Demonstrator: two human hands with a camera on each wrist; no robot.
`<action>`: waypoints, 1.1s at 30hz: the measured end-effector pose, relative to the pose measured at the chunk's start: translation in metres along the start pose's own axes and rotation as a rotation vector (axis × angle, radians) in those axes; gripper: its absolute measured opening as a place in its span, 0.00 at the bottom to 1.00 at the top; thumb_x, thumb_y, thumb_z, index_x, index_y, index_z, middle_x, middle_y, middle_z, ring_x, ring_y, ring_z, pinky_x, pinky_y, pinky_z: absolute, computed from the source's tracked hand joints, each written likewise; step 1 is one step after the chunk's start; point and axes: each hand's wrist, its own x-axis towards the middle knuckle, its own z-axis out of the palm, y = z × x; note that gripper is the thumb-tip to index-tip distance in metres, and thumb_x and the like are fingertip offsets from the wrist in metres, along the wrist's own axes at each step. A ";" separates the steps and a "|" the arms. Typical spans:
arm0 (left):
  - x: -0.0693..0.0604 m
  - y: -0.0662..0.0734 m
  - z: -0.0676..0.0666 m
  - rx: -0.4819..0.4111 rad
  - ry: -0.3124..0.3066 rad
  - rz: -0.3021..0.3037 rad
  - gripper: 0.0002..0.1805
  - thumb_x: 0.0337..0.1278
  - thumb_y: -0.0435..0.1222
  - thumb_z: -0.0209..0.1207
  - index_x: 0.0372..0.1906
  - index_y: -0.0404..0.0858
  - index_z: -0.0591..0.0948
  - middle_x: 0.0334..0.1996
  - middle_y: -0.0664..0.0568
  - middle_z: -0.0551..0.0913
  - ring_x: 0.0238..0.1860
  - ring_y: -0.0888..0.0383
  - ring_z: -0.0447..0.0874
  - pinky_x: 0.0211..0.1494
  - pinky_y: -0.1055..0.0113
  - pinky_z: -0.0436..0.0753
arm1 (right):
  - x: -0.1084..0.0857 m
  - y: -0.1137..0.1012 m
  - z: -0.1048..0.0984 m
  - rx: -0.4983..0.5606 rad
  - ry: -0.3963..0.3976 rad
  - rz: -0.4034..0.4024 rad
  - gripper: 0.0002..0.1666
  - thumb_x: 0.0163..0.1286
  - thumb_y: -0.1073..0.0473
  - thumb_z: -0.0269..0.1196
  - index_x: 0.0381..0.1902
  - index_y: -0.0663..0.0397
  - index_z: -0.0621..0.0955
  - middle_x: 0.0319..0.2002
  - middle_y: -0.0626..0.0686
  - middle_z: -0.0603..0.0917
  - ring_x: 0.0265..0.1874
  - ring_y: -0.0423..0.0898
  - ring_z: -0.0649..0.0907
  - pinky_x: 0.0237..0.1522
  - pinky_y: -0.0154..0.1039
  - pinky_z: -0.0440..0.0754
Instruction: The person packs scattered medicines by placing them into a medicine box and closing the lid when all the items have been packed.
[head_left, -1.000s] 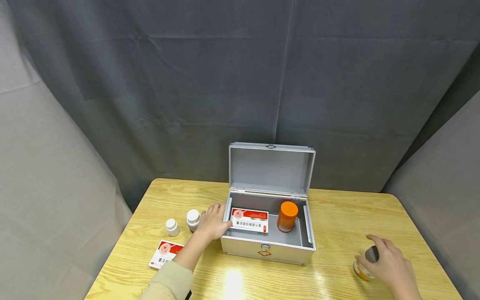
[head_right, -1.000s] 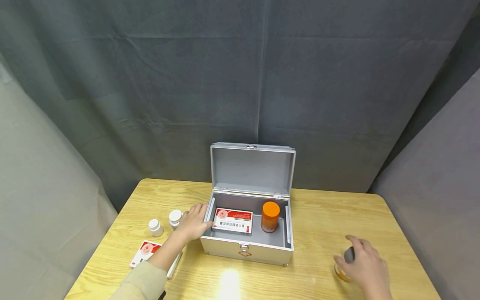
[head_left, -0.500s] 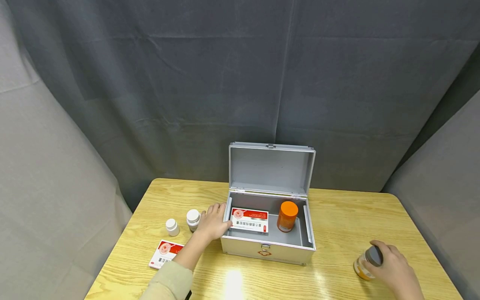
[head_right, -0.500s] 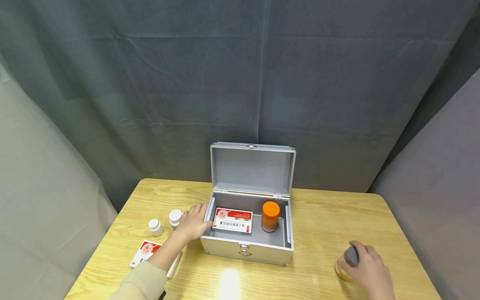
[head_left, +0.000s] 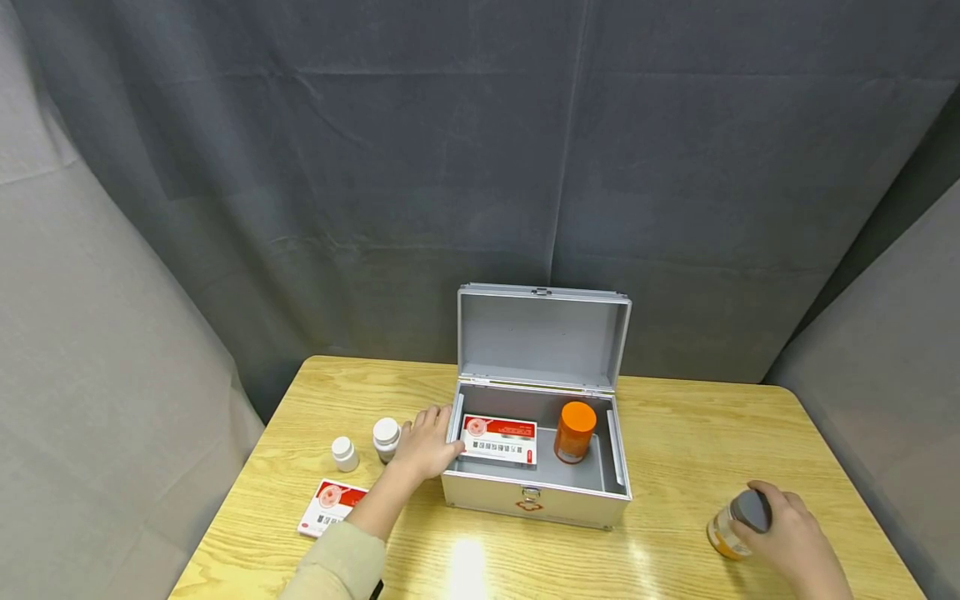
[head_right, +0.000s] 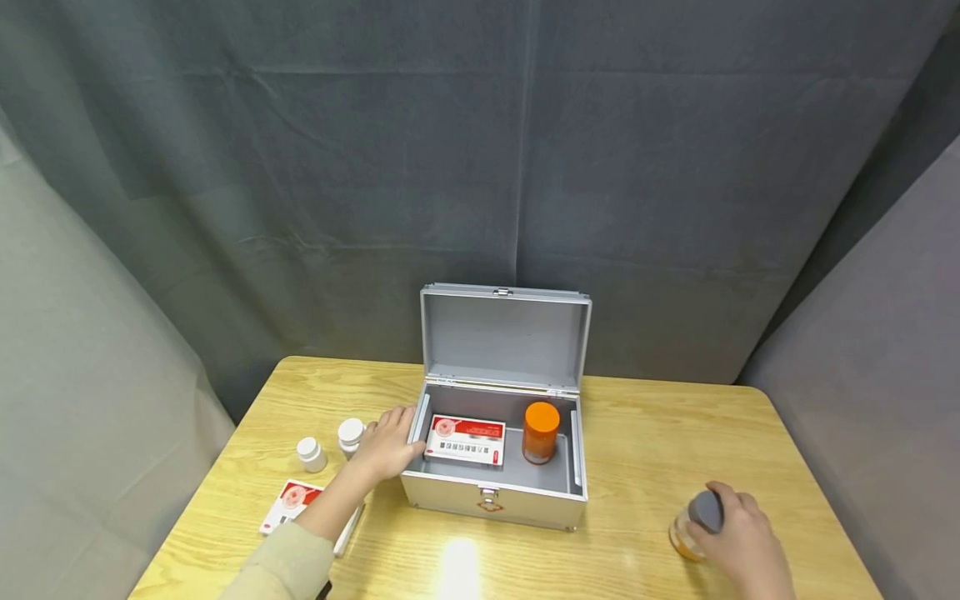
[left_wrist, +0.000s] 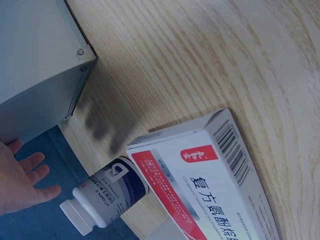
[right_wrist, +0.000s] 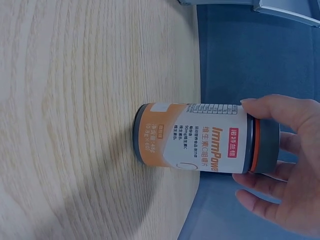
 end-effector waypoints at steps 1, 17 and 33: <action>0.000 0.000 0.000 -0.001 0.001 0.001 0.39 0.50 0.52 0.50 0.67 0.37 0.60 0.61 0.42 0.64 0.62 0.44 0.60 0.61 0.42 0.59 | 0.000 0.000 0.000 0.001 0.001 0.002 0.47 0.53 0.44 0.66 0.56 0.75 0.63 0.43 0.79 0.67 0.35 0.66 0.77 0.29 0.53 0.76; 0.000 0.000 0.000 0.002 0.011 0.002 0.38 0.50 0.52 0.50 0.66 0.38 0.61 0.60 0.42 0.65 0.62 0.45 0.61 0.60 0.43 0.61 | 0.001 -0.001 -0.002 0.025 -0.024 0.030 0.48 0.53 0.40 0.65 0.55 0.75 0.64 0.42 0.79 0.68 0.36 0.65 0.77 0.30 0.52 0.77; 0.000 0.001 0.000 0.007 -0.005 -0.002 0.38 0.52 0.51 0.49 0.67 0.38 0.60 0.62 0.42 0.64 0.63 0.45 0.60 0.61 0.43 0.59 | -0.001 -0.004 -0.005 0.038 0.015 0.025 0.46 0.54 0.43 0.65 0.56 0.76 0.64 0.43 0.80 0.68 0.34 0.65 0.77 0.28 0.51 0.77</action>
